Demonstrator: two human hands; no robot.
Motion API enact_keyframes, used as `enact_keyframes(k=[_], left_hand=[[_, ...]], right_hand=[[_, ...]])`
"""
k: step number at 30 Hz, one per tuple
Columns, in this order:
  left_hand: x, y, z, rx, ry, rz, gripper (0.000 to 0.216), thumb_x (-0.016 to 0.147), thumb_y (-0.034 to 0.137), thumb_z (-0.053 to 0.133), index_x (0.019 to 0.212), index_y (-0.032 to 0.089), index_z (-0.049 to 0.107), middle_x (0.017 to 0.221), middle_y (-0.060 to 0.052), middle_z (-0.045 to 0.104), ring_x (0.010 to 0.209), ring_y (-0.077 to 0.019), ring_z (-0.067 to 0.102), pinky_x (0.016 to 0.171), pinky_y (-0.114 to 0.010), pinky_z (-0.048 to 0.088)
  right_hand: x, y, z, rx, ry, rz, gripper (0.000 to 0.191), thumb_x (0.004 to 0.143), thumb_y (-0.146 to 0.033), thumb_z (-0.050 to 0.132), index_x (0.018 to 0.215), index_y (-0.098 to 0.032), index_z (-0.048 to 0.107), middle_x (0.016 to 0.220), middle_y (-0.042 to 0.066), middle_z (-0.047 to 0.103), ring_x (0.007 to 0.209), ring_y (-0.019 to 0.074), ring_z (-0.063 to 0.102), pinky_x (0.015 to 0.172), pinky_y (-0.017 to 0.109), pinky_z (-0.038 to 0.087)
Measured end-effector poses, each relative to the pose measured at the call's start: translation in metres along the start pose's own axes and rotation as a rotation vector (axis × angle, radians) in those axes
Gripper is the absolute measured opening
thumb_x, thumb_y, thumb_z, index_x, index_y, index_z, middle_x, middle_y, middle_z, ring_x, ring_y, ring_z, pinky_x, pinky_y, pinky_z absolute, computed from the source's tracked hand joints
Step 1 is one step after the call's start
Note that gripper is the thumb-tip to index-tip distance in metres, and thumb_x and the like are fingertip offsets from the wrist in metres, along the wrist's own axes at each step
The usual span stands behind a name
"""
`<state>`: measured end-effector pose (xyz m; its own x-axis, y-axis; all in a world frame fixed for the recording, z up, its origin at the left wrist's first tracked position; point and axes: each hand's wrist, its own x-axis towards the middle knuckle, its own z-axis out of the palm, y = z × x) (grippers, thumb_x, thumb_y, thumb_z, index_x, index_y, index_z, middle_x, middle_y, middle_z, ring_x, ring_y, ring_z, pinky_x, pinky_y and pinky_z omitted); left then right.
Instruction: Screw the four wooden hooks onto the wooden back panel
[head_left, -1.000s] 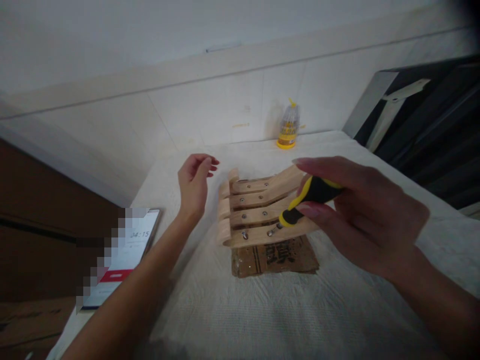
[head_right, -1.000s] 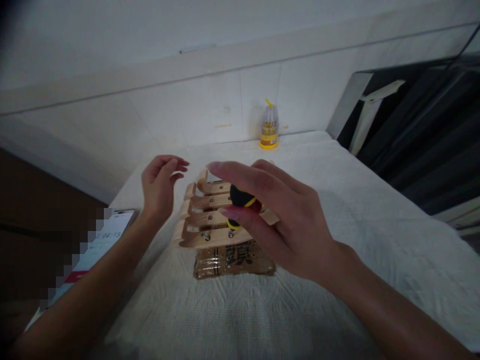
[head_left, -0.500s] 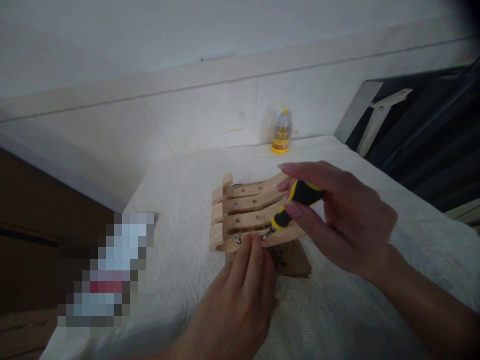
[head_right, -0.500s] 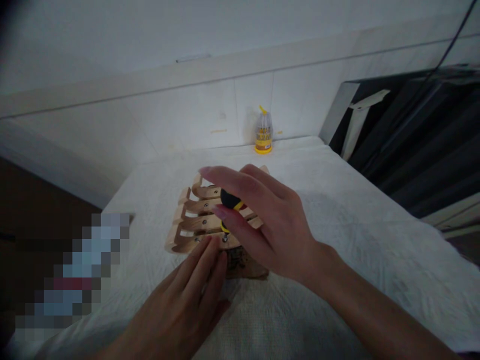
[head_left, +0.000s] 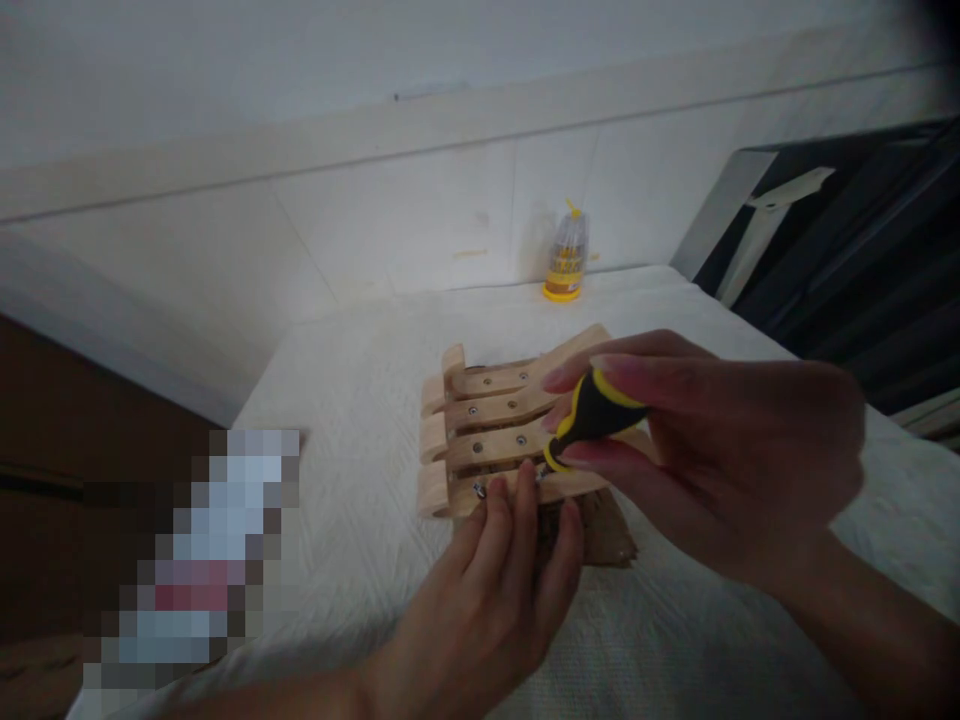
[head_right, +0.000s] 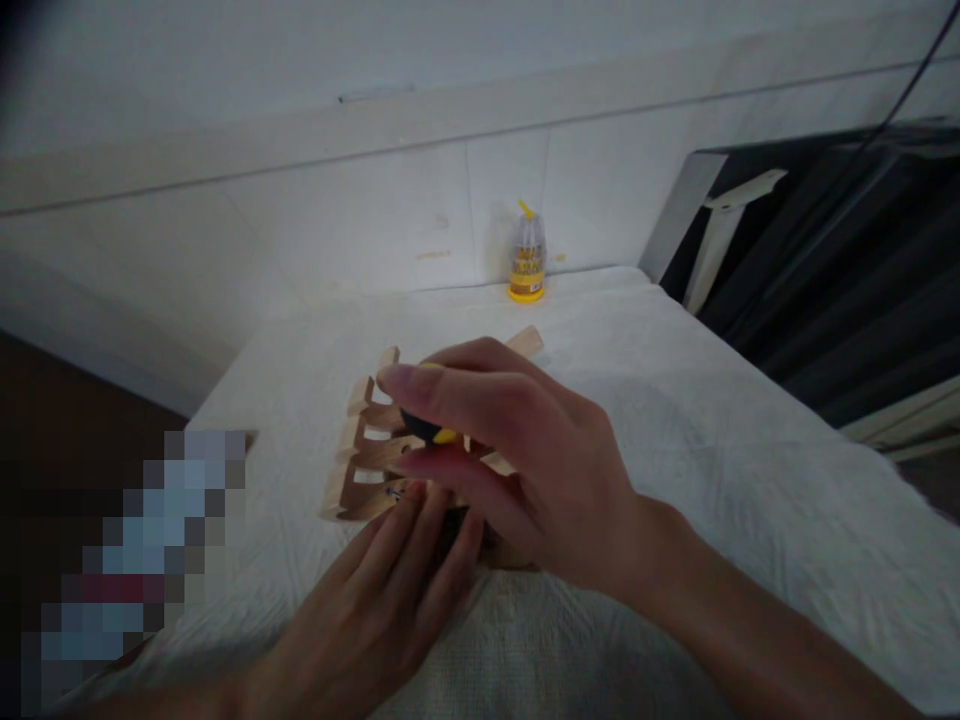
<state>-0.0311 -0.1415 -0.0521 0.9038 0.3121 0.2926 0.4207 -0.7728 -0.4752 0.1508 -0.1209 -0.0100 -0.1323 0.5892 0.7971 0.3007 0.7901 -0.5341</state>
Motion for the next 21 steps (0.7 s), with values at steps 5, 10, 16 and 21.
enact_keyframes(k=[5,10,16,21], left_hand=[[-0.002,-0.001,0.007,0.014,0.023,-0.017,0.047,0.088,0.024,0.043,0.127,-0.003,0.043,0.126,-0.021,0.056,0.112,-0.0286,0.058,0.089,-0.034,0.046],[-0.003,0.0,0.009,0.019,0.017,-0.028,0.048,0.087,0.023,0.045,0.127,-0.003,0.044,0.126,-0.02,0.056,0.107,-0.027,0.059,0.086,-0.034,0.046],[-0.002,0.0,0.008,0.032,0.008,-0.05,0.045,0.09,0.024,0.042,0.126,-0.001,0.046,0.127,-0.018,0.056,0.108,-0.0254,0.057,0.084,-0.033,0.045],[-0.003,0.0,0.009,0.036,0.015,-0.037,0.046,0.09,0.024,0.043,0.127,-0.003,0.045,0.126,-0.019,0.056,0.108,-0.0256,0.056,0.085,-0.033,0.045]], right_hand=[[-0.003,-0.003,-0.003,0.051,0.101,0.072,0.041,0.082,-0.006,0.055,0.115,-0.029,0.061,0.112,0.0,0.068,0.107,0.0182,0.063,0.088,0.034,0.056],[0.003,-0.004,-0.002,0.065,0.184,0.054,0.033,0.077,-0.007,0.062,0.101,-0.028,0.068,0.099,-0.001,0.07,0.095,0.0171,0.066,0.075,0.031,0.059],[0.006,-0.005,-0.003,0.11,0.241,0.101,0.03,0.068,-0.009,0.071,0.09,-0.03,0.068,0.089,0.0,0.064,0.083,0.0184,0.065,0.057,0.03,0.059],[0.004,-0.006,-0.008,0.146,0.138,0.242,0.021,0.084,-0.017,0.055,0.094,-0.031,0.067,0.105,0.001,0.069,0.094,0.0201,0.066,0.054,0.029,0.058]])
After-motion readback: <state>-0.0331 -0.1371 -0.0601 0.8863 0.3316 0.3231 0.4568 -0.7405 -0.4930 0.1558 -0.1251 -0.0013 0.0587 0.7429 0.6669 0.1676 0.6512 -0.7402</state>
